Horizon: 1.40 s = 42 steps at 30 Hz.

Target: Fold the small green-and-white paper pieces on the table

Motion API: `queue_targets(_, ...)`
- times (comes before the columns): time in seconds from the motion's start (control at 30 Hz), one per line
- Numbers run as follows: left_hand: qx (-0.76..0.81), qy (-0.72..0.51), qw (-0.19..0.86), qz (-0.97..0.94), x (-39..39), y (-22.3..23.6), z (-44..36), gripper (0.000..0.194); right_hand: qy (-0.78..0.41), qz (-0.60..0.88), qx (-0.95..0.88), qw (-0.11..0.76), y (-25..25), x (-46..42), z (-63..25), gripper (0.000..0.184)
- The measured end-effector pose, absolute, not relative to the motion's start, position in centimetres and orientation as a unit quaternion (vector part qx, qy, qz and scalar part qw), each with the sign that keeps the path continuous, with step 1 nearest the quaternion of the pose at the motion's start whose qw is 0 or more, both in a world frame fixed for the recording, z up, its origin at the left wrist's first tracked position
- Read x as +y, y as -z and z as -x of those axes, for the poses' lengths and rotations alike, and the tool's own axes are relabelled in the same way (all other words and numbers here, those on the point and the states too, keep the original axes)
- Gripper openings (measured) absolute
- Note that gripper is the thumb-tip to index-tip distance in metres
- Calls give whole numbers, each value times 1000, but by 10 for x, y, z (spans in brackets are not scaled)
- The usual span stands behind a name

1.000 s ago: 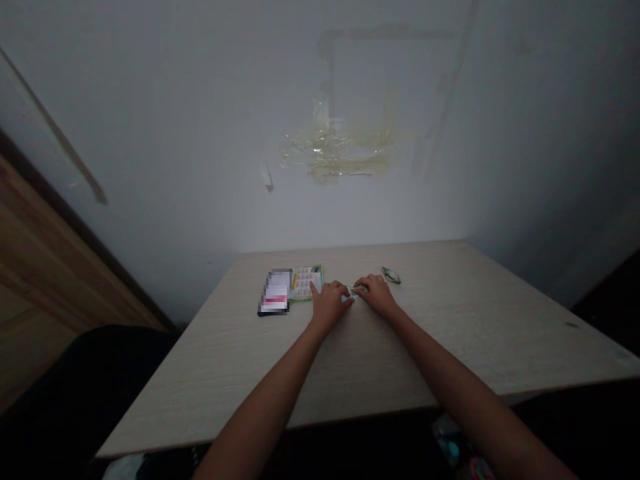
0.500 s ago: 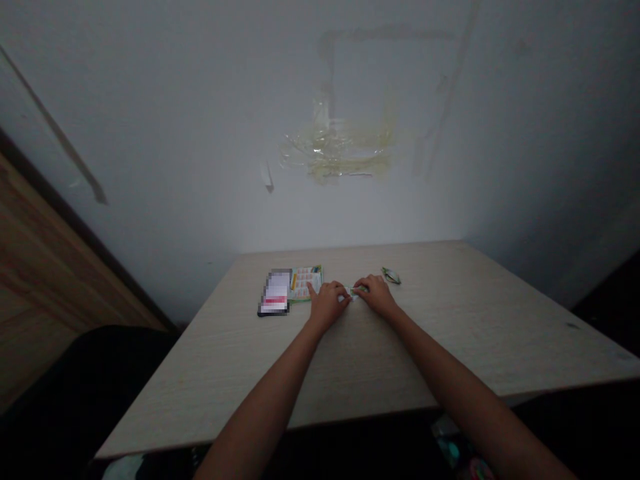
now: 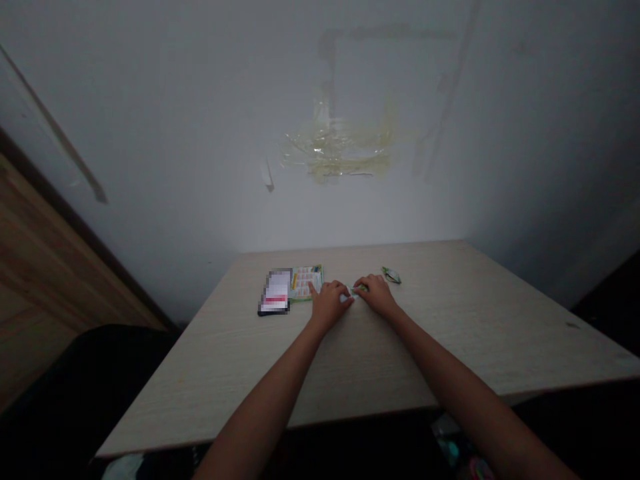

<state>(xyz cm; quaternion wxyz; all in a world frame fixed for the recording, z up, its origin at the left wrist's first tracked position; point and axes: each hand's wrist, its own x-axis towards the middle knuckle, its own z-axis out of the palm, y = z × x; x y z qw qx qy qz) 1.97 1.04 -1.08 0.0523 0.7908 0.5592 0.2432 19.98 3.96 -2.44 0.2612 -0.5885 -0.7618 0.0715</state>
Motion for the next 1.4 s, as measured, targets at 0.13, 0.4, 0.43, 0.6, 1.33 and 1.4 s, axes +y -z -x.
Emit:
queue_targets(0.13, 565, -247, 55, -785, 10, 13, -20, 15, -62, 597, -758, 255, 23, 39, -199, 21)
queue_targets(0.4, 556, -253, 58, -789, 6, 11, -19, 19, -55, 602, -757, 247, 24, 40, -198, 20)
queue_targets(0.43, 558, -249, 58, -790, 6, 10, -19, 19, -55, 602, -757, 247, 24, 40, -198, 20)
queue_targets(0.6, 546, -226, 37, -806, 6, 9, -17, 20, -51, 605, -757, 242, 24, 40, -197, 20)
queue_targets(1.33, 512, -221, 2, -830, 5, 6, -13, 21, -78, 566, -749, 335, 27, 38, -202, 18)
queue_targets(1.4, 511, -221, 3, -831, 5, 7, -12, 21, -68, 550, -743, 375, 25, 34, -205, 17)
